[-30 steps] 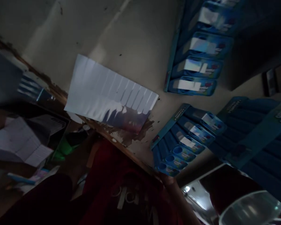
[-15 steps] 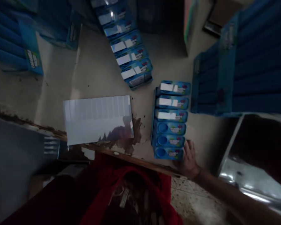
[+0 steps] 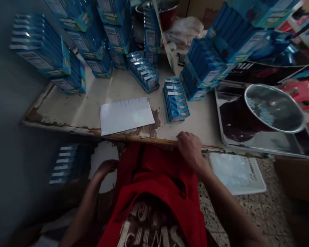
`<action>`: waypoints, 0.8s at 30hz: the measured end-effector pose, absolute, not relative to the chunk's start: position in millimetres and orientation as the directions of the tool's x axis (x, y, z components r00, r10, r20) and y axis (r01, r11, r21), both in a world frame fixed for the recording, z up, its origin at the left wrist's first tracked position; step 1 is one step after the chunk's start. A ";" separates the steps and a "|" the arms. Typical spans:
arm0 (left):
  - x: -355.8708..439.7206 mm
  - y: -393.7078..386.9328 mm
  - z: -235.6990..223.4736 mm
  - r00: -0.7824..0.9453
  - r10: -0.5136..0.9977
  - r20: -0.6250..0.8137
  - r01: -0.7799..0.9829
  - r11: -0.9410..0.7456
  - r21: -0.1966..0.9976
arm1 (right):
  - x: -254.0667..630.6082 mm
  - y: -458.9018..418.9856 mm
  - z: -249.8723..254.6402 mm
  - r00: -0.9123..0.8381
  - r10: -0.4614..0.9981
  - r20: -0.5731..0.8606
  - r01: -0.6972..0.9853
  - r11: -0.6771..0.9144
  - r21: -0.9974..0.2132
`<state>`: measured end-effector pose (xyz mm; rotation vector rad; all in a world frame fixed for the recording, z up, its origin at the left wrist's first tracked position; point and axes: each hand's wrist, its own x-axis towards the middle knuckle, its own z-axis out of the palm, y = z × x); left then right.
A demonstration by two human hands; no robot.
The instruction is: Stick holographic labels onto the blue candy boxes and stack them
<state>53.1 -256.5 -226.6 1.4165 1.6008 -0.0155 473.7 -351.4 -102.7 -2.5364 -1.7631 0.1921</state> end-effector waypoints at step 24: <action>131.4 -125.5 -133.6 -0.178 0.984 0.006 0.651 0.113 0.751 | 400.5 -187.9 -150.8 0.443 0.883 0.159 0.556 -0.131 -0.821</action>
